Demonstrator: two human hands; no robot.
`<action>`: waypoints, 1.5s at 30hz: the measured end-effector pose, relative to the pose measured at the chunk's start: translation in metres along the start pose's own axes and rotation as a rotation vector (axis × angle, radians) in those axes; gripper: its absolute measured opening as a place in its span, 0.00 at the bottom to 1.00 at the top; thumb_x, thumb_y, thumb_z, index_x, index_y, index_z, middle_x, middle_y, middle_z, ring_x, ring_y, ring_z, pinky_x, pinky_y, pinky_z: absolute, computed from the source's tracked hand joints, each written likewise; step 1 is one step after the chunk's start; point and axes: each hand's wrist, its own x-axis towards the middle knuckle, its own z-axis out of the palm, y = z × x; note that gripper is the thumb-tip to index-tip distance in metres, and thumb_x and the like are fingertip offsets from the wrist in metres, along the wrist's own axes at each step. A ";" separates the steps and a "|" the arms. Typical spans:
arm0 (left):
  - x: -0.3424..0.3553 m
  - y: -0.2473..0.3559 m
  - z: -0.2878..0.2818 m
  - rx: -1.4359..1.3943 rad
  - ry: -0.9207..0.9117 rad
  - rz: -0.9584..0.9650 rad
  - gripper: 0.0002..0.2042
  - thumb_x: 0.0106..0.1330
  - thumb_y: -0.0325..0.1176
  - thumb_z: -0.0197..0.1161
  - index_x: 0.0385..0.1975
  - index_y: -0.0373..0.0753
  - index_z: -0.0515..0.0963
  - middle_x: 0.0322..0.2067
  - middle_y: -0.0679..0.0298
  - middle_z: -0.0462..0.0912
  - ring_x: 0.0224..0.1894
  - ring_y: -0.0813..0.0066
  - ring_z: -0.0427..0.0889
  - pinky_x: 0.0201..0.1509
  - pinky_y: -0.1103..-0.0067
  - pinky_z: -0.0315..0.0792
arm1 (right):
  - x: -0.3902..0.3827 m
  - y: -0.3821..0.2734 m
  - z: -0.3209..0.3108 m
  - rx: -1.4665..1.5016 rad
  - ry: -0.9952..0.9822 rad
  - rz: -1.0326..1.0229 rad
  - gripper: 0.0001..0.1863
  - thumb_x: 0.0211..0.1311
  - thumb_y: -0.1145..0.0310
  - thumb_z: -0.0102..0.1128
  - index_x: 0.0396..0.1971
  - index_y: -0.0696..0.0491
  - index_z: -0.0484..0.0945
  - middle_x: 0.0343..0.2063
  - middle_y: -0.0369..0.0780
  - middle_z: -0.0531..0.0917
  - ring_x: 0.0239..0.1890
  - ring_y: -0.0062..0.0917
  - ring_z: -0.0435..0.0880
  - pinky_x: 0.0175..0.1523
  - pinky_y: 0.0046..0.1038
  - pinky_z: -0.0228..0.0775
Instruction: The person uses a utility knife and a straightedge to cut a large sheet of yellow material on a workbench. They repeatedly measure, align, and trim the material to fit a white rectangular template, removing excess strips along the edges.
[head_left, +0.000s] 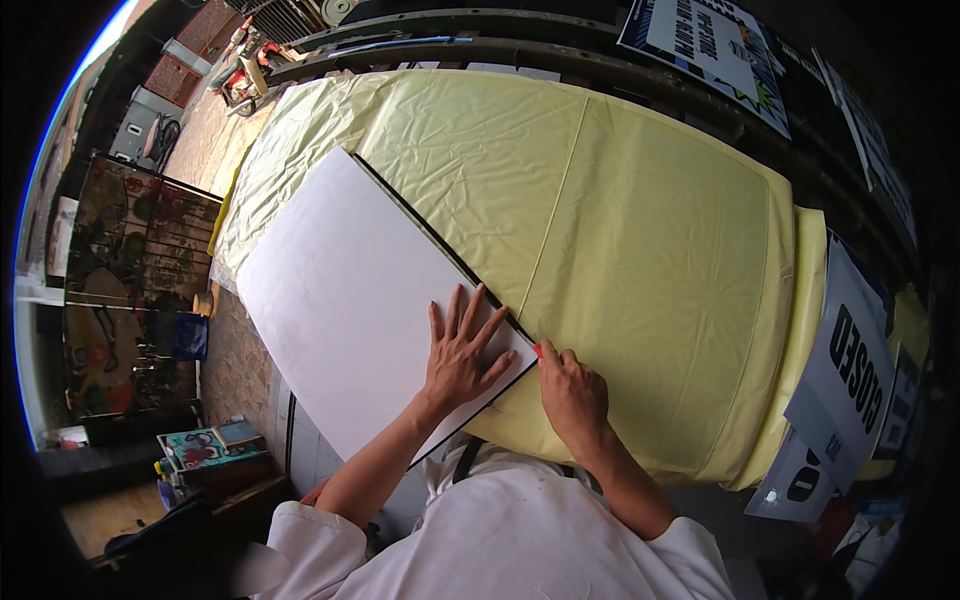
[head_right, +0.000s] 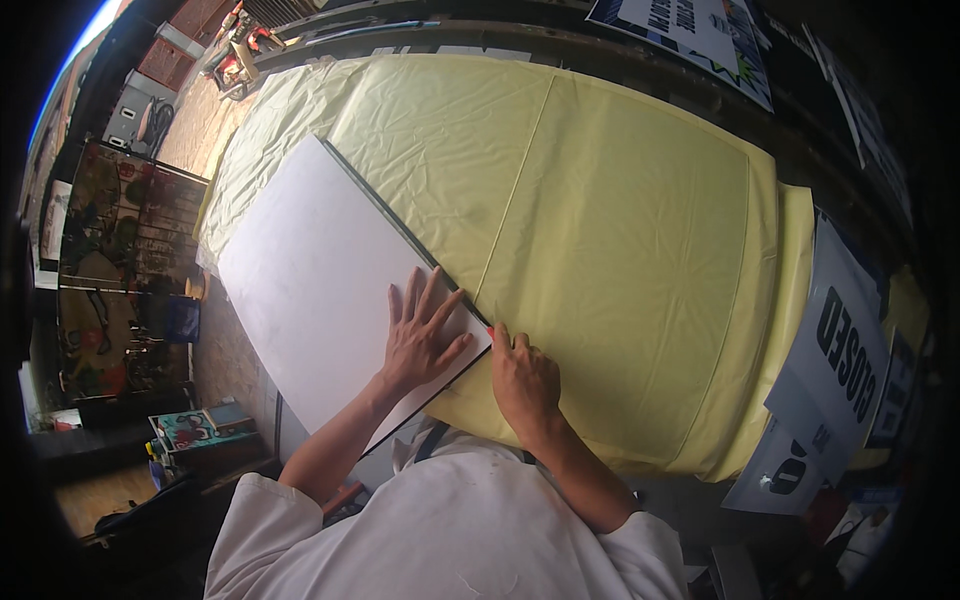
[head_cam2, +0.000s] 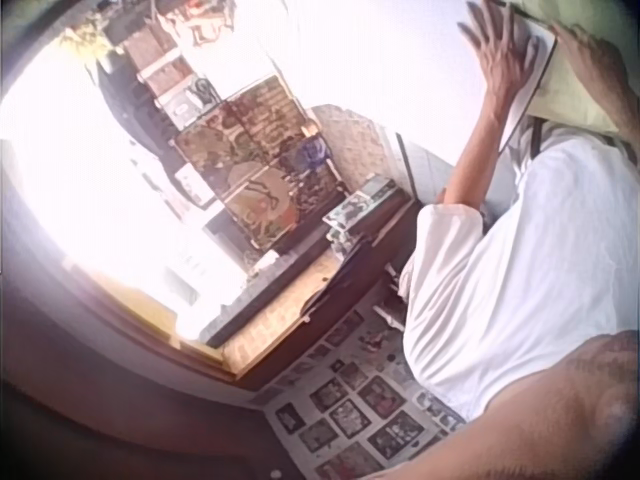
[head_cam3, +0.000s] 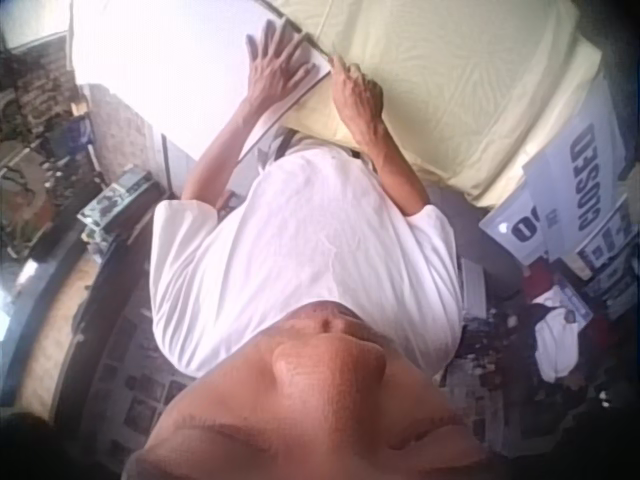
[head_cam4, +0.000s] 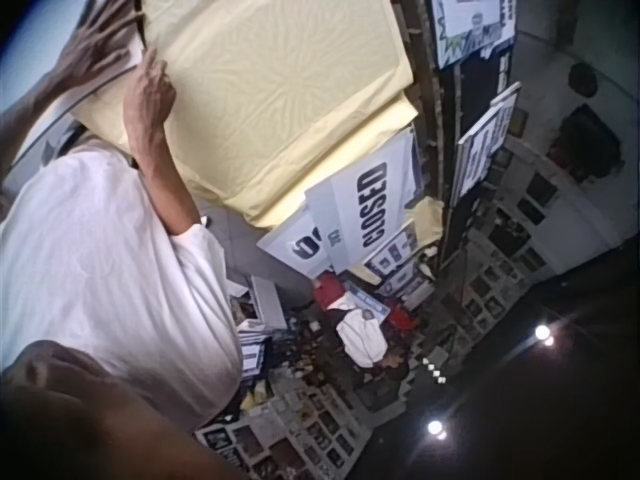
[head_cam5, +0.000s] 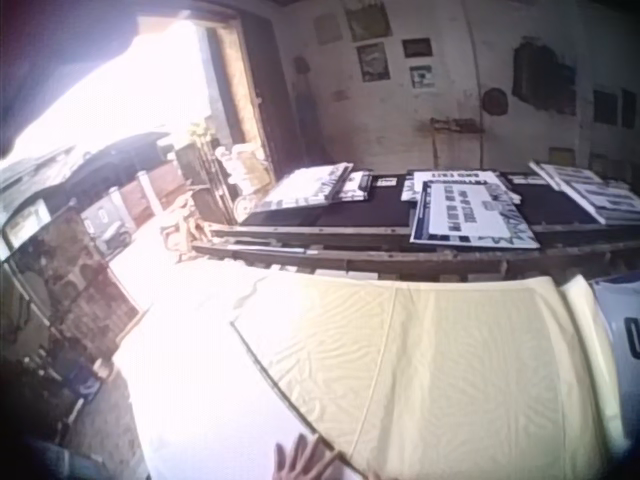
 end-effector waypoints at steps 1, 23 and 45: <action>0.000 0.000 0.000 -0.002 0.000 0.000 0.35 0.69 0.58 0.60 0.74 0.51 0.66 0.79 0.49 0.49 0.80 0.37 0.42 0.77 0.38 0.34 | 0.000 0.000 0.000 -0.003 -0.002 0.000 0.19 0.70 0.72 0.53 0.58 0.59 0.75 0.35 0.48 0.85 0.32 0.38 0.90 0.37 0.35 0.83; -0.001 -0.001 0.003 -0.010 0.038 0.006 0.34 0.69 0.58 0.59 0.73 0.52 0.68 0.79 0.52 0.51 0.80 0.40 0.44 0.77 0.38 0.34 | -0.062 0.025 -0.009 -0.132 0.007 -0.005 0.15 0.73 0.69 0.54 0.55 0.58 0.76 0.30 0.46 0.83 0.30 0.37 0.88 0.36 0.36 0.82; -0.004 -0.004 0.007 -0.022 0.078 0.015 0.43 0.68 0.59 0.60 0.79 0.46 0.55 0.79 0.52 0.51 0.81 0.43 0.43 0.78 0.38 0.34 | 0.093 -0.007 0.035 0.855 0.186 0.095 0.15 0.56 0.73 0.75 0.41 0.58 0.78 0.30 0.39 0.88 0.25 0.25 0.85 0.31 0.31 0.76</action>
